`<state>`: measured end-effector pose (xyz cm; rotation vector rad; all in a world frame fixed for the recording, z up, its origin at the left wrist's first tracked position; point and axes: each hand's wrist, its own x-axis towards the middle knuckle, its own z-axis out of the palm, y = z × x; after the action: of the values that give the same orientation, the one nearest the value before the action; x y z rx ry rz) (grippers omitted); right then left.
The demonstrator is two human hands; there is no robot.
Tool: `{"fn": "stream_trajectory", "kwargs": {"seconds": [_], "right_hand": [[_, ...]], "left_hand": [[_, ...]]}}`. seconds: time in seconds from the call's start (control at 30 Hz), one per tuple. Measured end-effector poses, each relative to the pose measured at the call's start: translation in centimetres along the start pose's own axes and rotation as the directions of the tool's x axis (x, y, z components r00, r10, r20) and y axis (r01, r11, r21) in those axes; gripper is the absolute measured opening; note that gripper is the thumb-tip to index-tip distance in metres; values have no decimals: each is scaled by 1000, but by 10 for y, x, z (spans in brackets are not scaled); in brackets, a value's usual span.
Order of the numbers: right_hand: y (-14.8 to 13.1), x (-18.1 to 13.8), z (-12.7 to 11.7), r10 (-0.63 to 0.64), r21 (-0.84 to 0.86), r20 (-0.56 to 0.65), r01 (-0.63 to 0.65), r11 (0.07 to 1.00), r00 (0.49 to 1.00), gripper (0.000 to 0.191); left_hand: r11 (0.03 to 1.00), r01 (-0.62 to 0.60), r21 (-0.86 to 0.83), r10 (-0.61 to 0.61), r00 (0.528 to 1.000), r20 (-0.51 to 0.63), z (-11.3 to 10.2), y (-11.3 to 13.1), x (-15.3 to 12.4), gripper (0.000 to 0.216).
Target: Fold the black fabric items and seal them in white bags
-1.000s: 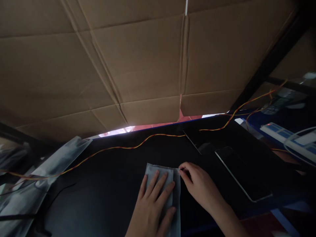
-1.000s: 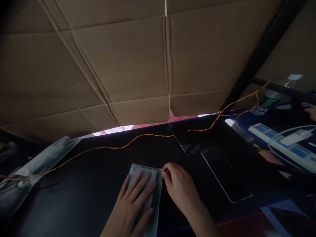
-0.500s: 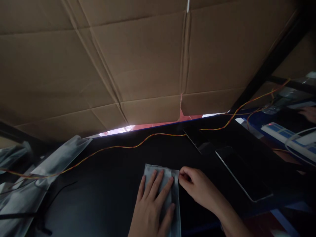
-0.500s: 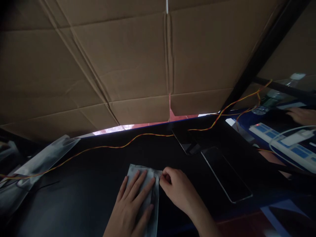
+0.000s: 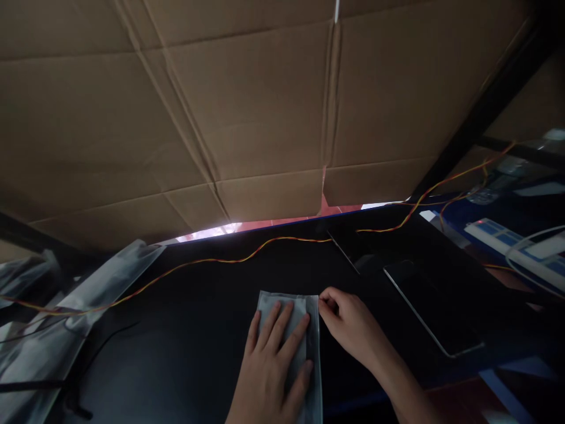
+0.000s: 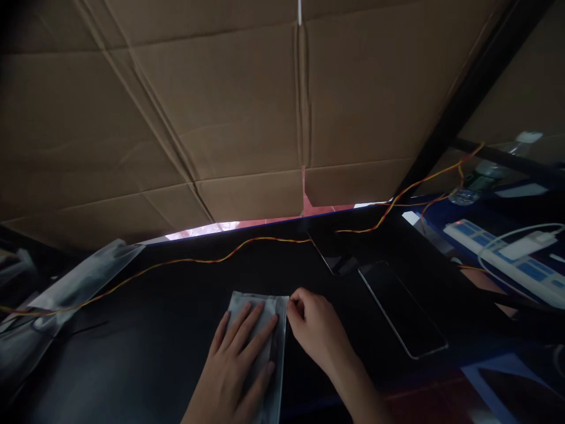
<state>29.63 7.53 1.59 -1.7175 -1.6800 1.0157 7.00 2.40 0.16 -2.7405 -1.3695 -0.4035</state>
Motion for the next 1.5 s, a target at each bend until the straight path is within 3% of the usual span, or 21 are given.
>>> {"fn": "stream_trajectory", "kwargs": {"seconds": [0.37,0.53,0.67,0.8,0.93,1.1,1.33,1.5], "right_hand": [[5,0,-3,-20,-2,32,20,1000,999,29],[9,-3,-2,-38,2,1,38,999,999,28],[12,-12,1,-64,12,-12,64,998,998,27],[11,-20,7,-98,18,-48,99,995,994,28],[11,-22,9,-112,28,-61,114,993,992,27],[21,-20,4,-107,77,-48,110,991,993,26],[41,-23,12,-90,93,-52,94,991,995,30],[41,-23,14,-137,89,-52,141,986,989,30]], "left_hand": [[1000,13,-2,-13,1000,-21,3,0,4,74],[997,74,11,-74,997,-5,-1,-17,-2,71],[967,251,48,-250,968,-25,-7,-30,-14,62],[917,396,52,-392,917,-69,-1,-21,-21,61],[947,319,41,-315,945,-88,3,-3,-16,58],[981,183,70,-167,967,-193,-5,17,-3,70],[957,278,83,-275,960,-44,14,24,4,88],[955,293,53,-289,955,-72,6,12,0,80]]}}
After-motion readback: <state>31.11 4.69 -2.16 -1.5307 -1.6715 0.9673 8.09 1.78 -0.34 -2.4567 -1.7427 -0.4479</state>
